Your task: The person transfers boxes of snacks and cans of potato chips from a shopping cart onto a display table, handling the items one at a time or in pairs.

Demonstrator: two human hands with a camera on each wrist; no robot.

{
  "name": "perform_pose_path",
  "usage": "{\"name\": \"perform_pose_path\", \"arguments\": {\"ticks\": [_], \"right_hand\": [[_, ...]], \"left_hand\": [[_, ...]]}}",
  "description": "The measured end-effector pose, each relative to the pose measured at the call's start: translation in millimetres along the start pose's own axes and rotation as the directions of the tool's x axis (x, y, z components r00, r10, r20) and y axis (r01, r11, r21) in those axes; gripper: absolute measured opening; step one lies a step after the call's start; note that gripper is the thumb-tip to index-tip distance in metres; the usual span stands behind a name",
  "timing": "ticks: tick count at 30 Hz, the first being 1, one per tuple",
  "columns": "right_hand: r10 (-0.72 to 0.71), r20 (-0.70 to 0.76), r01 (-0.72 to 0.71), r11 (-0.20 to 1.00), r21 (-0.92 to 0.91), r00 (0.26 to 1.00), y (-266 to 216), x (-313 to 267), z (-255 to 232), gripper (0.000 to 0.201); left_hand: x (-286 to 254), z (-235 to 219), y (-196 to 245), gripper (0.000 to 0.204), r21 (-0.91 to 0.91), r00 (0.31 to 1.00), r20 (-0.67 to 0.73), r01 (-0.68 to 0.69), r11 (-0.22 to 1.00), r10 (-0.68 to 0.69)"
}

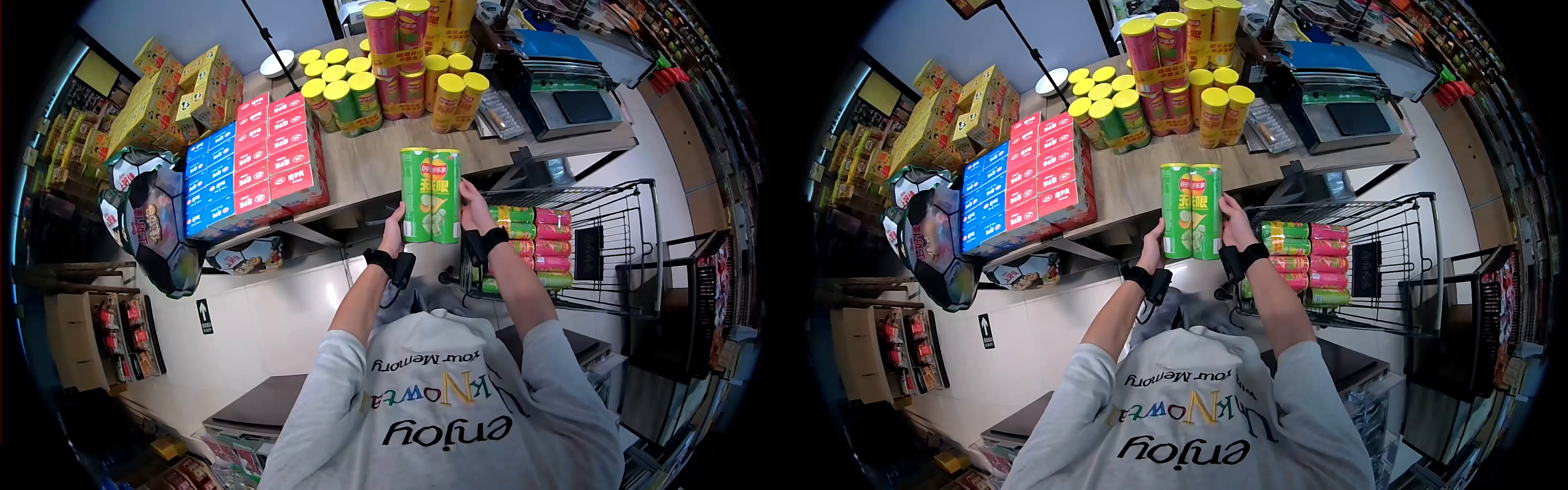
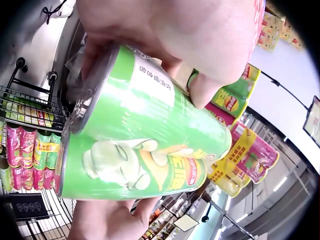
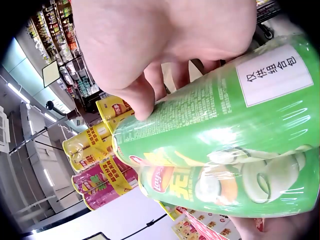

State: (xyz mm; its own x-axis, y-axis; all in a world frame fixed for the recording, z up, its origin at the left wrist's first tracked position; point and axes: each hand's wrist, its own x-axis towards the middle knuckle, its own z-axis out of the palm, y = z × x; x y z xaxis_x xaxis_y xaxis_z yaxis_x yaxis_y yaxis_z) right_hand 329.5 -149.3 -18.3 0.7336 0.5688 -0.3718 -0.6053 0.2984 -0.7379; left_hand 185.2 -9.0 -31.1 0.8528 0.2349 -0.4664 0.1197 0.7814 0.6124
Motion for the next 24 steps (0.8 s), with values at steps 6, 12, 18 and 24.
{"name": "perform_pose_path", "arguments": {"ticks": [6,12,18,24], "right_hand": [[0.031,-0.006,-0.031,0.999,-0.018,0.999,-1,3,6,0.039],[0.253,0.13,-0.203,0.93,-0.305,0.959,-16,3,33,0.035],[0.251,0.054,-0.142,0.696,-0.704,0.967,-19,41,86,0.063],[-0.214,0.408,0.461,0.414,-0.785,0.887,-20,123,150,0.077]], "left_hand": [[-4,2,7,0.046,-0.05,1.0,-0.028,-0.015,0.999,0.013],[-3,-7,26,0.049,0.216,0.988,-0.103,-0.087,0.972,0.111],[24,-28,74,0.061,0.515,0.944,-0.165,-0.163,0.841,0.285],[61,-29,155,0.064,0.499,0.897,-0.17,-0.278,0.821,0.407]]}}
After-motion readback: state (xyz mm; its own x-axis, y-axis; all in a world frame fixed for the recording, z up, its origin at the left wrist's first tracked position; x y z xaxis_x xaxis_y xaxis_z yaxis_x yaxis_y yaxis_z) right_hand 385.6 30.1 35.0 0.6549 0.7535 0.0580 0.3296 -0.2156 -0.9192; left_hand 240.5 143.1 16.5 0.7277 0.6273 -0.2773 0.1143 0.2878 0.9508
